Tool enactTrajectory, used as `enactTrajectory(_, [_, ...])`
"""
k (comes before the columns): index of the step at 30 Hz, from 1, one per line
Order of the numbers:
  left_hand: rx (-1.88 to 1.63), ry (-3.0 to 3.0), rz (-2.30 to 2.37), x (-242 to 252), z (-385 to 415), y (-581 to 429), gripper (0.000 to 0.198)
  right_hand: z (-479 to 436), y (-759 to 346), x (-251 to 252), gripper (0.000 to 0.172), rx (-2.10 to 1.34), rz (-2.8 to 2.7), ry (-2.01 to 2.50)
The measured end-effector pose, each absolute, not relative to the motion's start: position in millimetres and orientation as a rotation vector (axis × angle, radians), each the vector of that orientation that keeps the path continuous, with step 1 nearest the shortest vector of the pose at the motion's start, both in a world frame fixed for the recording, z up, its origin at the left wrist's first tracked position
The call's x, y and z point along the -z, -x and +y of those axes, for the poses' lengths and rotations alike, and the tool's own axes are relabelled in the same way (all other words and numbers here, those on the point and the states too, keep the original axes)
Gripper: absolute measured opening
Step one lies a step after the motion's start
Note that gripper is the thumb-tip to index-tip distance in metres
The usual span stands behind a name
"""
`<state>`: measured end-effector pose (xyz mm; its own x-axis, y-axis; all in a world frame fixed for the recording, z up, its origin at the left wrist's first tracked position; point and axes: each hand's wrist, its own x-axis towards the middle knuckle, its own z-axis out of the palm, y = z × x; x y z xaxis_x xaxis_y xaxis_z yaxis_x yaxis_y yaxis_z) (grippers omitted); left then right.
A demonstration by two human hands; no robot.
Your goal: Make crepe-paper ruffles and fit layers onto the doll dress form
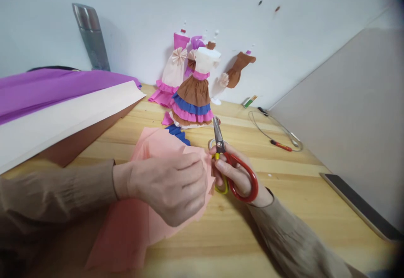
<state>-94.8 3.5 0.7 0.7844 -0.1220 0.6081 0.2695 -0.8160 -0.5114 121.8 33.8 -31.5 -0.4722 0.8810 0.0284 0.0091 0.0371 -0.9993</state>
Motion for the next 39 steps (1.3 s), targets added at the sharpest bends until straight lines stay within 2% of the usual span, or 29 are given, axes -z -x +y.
enactTrajectory(6, [0.816,2.564,-0.293,5,-3,90,0.026,30,-114,28,0.044,-1.478,-1.529,1.052])
enactTrajectory(9, [0.895,2.688,-0.470,0,0,93,0.046,31,-115,24,0.042,-1.428,-1.560,1.008])
enactTrajectory(11, [0.945,2.770,-0.700,-8,5,97,0.053,32,-115,19,0.038,-1.406,-1.584,0.995])
enactTrajectory(13, [0.980,2.859,-1.057,-15,15,101,0.047,34,-113,9,0.033,-1.372,-1.644,0.970])
enactTrajectory(15, [1.129,2.937,-1.436,-19,30,106,0.042,37,-109,-3,0.028,-1.322,-1.756,0.903])
enactTrajectory(16, [1.224,3.047,-1.529,-19,38,109,0.047,39,-105,-10,0.026,-1.296,-1.826,0.853])
enactTrajectory(19, [1.573,3.449,-1.534,-21,57,121,0.061,46,-93,-28,0.023,-1.189,-2.016,0.717])
enactTrajectory(22, [1.684,3.635,-1.566,-29,64,135,0.054,53,-82,-39,0.024,-1.110,-2.083,0.666])
enactTrajectory(28, [1.522,3.640,-1.639,-42,64,149,0.036,60,-73,-37,0.022,-1.090,-2.102,0.652])
enactTrajectory(33, [1.647,3.615,-1.737,-41,62,149,0.023,62,-68,-34,0.021,-1.081,-2.101,0.646])
enactTrajectory(39, [1.387,3.625,-1.667,-46,56,149,0.025,57,-63,-38,0.027,-1.095,-2.064,0.707])
